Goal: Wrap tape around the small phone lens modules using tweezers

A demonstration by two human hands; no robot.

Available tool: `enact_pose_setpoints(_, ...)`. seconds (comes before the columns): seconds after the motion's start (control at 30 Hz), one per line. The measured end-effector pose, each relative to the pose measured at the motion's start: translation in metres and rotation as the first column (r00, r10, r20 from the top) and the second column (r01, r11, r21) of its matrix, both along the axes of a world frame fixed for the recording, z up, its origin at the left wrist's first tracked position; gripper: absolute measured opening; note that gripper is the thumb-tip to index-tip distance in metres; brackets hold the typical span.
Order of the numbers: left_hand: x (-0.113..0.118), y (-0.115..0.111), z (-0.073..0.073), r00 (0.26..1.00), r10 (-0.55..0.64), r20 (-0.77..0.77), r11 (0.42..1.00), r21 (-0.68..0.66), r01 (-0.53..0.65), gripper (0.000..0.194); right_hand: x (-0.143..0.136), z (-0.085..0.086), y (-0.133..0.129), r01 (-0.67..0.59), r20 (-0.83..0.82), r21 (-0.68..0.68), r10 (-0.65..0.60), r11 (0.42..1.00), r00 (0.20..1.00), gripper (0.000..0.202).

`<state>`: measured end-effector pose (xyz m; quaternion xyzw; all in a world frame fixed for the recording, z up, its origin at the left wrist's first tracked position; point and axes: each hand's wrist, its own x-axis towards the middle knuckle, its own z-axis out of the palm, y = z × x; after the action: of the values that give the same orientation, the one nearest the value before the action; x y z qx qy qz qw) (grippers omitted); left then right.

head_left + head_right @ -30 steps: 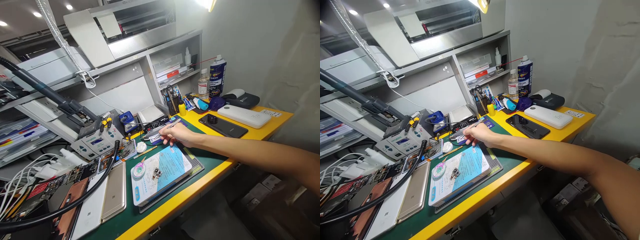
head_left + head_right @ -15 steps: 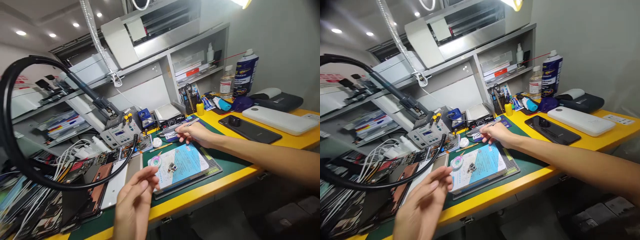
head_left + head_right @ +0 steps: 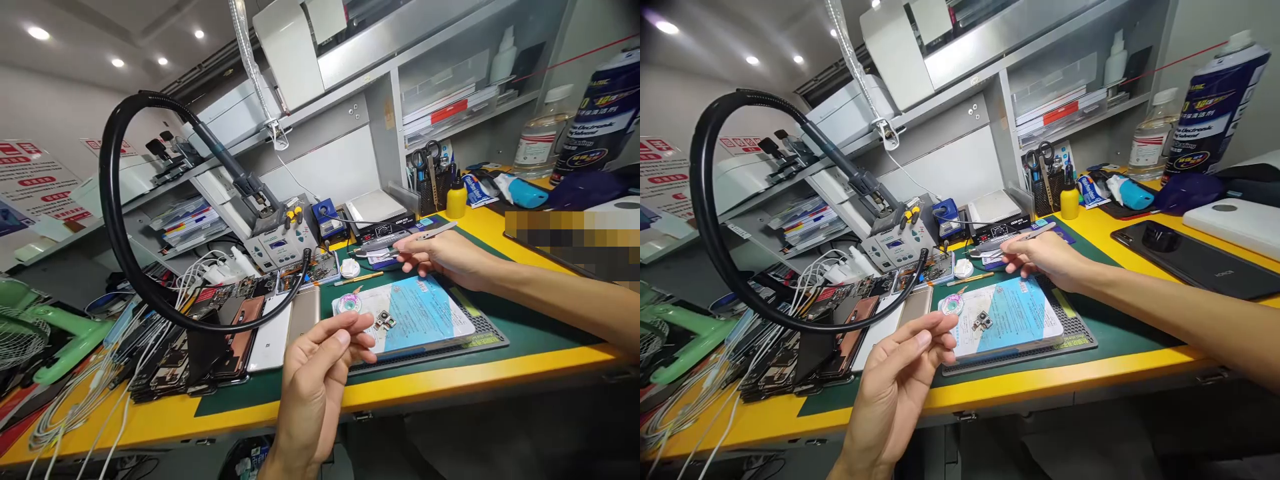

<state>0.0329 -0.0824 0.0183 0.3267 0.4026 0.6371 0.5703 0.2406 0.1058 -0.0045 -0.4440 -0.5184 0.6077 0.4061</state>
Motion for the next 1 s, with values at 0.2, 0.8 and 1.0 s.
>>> enact_pose_setpoints(0.2,-0.003,0.003,0.005,0.995,-0.048,0.089,0.999,-0.021,0.05,0.023,-0.005,0.001,-0.008,-0.014,-0.055,0.117,0.021,0.993,0.998,0.002)
enact_pose_setpoints(0.8,0.007,0.021,0.01,0.981,-0.013,-0.196,0.995,0.092,0.031,0.022,-0.001,0.021,-0.047,-0.193,-0.286,0.076,0.207,0.978,0.936,0.047)
enact_pose_setpoints(1.0,0.012,0.033,0.019,0.95,0.067,-0.306,0.984,0.176,-0.013,0.023,-0.001,0.026,-0.051,-0.225,-0.367,-0.001,0.209,0.974,0.907,0.047)
